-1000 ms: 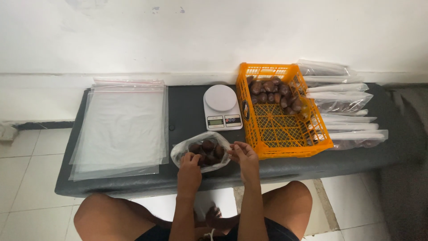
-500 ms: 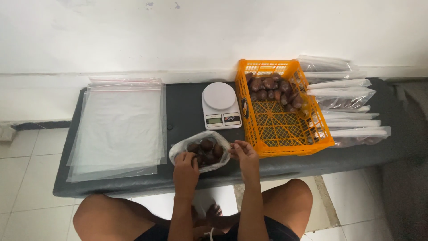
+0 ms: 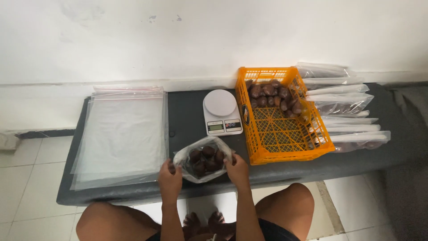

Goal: Weighing dry fruits on a digital scale and placing them into plastic bags for packaging.

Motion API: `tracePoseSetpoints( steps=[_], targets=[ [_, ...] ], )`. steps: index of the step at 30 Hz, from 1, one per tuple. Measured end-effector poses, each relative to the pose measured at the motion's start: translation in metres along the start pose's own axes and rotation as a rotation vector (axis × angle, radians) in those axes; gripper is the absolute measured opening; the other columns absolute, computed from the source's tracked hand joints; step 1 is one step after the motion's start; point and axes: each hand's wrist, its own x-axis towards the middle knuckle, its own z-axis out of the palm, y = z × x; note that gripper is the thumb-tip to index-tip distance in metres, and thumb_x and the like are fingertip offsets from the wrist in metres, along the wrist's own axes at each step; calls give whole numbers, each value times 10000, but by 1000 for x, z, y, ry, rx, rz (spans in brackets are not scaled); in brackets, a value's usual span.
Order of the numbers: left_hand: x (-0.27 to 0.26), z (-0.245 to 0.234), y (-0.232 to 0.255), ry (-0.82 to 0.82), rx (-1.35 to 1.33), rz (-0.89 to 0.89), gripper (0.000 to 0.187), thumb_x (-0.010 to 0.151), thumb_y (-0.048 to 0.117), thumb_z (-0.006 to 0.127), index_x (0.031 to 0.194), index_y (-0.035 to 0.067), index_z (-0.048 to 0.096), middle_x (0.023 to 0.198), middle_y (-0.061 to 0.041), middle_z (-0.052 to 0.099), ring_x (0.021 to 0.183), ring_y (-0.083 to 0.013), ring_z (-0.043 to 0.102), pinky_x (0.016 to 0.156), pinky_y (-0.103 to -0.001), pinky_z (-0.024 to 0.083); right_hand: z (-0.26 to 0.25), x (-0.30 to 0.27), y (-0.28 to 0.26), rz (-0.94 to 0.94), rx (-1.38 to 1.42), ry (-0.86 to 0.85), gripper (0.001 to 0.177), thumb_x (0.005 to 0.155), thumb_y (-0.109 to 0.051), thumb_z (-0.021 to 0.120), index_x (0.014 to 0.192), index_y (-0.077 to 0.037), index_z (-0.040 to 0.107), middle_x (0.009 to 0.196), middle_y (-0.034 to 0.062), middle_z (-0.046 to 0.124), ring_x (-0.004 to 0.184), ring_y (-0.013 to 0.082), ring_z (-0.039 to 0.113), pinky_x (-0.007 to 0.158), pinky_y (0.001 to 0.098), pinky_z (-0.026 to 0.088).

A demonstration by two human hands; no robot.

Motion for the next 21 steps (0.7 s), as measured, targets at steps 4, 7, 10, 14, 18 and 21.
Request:
tracePoseSetpoints(
  steps=[4, 7, 10, 14, 18, 21],
  targets=[
    [-20, -16, 33, -94, -49, -94, 512, 958, 317, 640, 1422, 104, 611, 1239, -76, 670, 1117, -237, 638, 943, -400, 509, 1, -1, 2, 47, 172, 19, 324, 909, -313, 695, 1151, -99, 725, 1009, 46, 730, 935, 174, 662, 815, 336, 495],
    [-18, -18, 32, -176, -271, -177, 407, 912, 250, 722, 1276, 75, 665, 1102, -65, 683, 999, -198, 621, 862, -359, 493, 0, 11, 15, -65, 703, -66, 285, 943, -200, 725, 1161, -18, 707, 989, 86, 708, 891, 178, 654, 814, 305, 533],
    [-12, -18, 22, -303, -575, -146, 302, 946, 193, 709, 1198, 31, 671, 1016, -78, 650, 921, -200, 599, 818, -361, 486, -4, 17, 16, 24, 951, -146, 237, 981, -75, 642, 1200, 10, 674, 1038, 151, 702, 922, 241, 645, 799, 361, 531],
    [-13, -18, 22, -436, -636, -62, 278, 916, 159, 749, 1146, 20, 675, 962, -87, 649, 881, -206, 610, 784, -355, 494, -6, 7, 10, -83, 897, -187, 206, 908, -1, 704, 1108, 17, 664, 968, 126, 664, 873, 228, 638, 729, 341, 550],
    [-25, -16, 37, -411, -409, 12, 174, 909, 120, 767, 1044, 80, 665, 919, -55, 693, 845, -174, 633, 728, -351, 519, -8, -9, -7, -175, 566, -110, 218, 849, 5, 784, 1033, -51, 683, 858, 65, 724, 753, 151, 648, 654, 297, 546],
    [-27, -19, 41, -204, -95, 197, 68, 900, 98, 636, 945, 141, 609, 758, -12, 583, 675, -148, 497, 655, -336, 433, -24, -38, -41, -199, 324, 119, 77, 855, -109, 747, 870, -128, 674, 687, -27, 465, 626, 97, 399, 570, 279, 305]
  ],
)
